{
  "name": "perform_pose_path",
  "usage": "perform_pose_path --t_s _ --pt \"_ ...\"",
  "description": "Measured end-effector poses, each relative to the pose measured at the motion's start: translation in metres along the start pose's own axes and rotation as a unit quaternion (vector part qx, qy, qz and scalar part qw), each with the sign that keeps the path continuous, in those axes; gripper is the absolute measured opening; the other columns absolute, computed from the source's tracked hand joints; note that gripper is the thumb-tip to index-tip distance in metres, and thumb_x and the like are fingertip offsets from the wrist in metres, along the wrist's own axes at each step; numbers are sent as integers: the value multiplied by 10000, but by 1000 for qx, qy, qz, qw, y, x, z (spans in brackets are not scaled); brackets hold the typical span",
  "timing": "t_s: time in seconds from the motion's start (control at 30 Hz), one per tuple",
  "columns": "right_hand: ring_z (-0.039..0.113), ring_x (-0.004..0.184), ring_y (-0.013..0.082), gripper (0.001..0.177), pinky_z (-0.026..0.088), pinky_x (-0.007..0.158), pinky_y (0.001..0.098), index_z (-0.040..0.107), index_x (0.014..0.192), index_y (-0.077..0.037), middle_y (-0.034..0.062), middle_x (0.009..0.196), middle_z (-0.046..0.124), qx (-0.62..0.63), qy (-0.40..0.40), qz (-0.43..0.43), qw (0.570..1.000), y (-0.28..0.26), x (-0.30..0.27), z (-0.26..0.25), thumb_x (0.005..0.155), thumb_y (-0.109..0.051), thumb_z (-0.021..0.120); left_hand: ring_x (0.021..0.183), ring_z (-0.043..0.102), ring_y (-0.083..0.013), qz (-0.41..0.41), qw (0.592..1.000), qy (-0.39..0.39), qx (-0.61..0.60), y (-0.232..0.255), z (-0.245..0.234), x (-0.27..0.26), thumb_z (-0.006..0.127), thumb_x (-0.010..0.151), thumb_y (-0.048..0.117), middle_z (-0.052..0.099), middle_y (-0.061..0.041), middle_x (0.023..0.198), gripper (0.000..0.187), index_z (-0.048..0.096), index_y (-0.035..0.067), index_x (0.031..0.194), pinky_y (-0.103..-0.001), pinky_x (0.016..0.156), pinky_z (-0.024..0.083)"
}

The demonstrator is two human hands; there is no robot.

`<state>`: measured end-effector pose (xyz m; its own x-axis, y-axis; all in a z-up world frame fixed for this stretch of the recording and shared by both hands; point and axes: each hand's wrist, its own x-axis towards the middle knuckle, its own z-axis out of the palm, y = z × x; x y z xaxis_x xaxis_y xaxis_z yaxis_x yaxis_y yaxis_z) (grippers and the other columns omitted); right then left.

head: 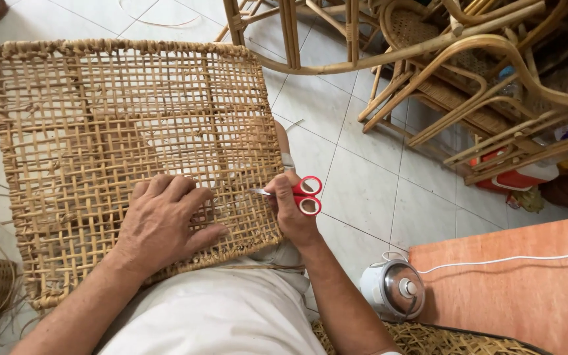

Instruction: Trimming excess wicker strands from a woven chair seat using scissors to finalize the piece.

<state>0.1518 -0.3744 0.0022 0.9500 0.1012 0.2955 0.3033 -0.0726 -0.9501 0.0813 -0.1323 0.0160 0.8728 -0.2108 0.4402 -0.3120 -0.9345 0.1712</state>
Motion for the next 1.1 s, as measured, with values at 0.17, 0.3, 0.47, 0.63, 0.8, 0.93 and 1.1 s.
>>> perform_pose_path --t_s 0.17,0.3,0.47,0.63,0.8,0.93,1.1 --pt "648 681 189 293 592 668 301 707 830 -69 104 711 669 -46 -62 -86 993 -5 5 9 1069 -199 599 1123 570 -233 11 1000 -21 -15 -1 -5 5 558 870 787 586 17 1035 562 672 309 1144 -415 927 426" --pt "607 687 136 252 561 697 294 700 840 -56 77 686 640 -52 -84 -96 990 -5 4 14 1056 -158 620 1089 592 -242 -2 998 -59 -20 0 3 6 532 907 737 572 6 966 525 668 285 1136 -424 886 420" --pt "641 672 152 256 563 689 301 689 826 -48 98 678 656 -52 -80 -101 990 0 2 14 1056 -136 622 1095 607 -262 8 999 -28 -14 -2 15 2 544 915 729 566 -10 961 533 646 238 1096 -416 845 436" --pt "643 650 162 264 567 688 314 689 812 -41 107 665 672 -49 -81 -88 992 -1 -1 15 1049 -136 621 1071 615 -256 0 999 -46 -24 0 12 4 559 920 718 575 -8 920 510 658 231 1036 -415 838 450" --pt "649 629 166 286 568 648 309 679 792 -35 110 653 674 -58 -76 -79 992 -1 -3 15 1053 -142 629 1086 622 -263 11 999 -30 -21 -1 16 1 579 904 715 585 -10 924 497 643 237 1027 -419 840 456" --pt "616 640 145 271 566 645 297 687 806 -49 87 652 658 -41 -68 -60 995 -8 -3 15 1054 -143 630 1083 619 -266 12 999 -18 -32 -3 18 -1 596 909 695 577 -2 926 471 646 246 1041 -416 850 446" --pt "657 690 161 355 604 688 317 672 834 -64 107 703 692 -11 -49 -3 999 -3 0 8 1102 -253 537 1118 617 -273 -3 999 28 -14 -14 4 -14 642 834 726 578 5 1004 531 626 276 1114 -412 869 451"
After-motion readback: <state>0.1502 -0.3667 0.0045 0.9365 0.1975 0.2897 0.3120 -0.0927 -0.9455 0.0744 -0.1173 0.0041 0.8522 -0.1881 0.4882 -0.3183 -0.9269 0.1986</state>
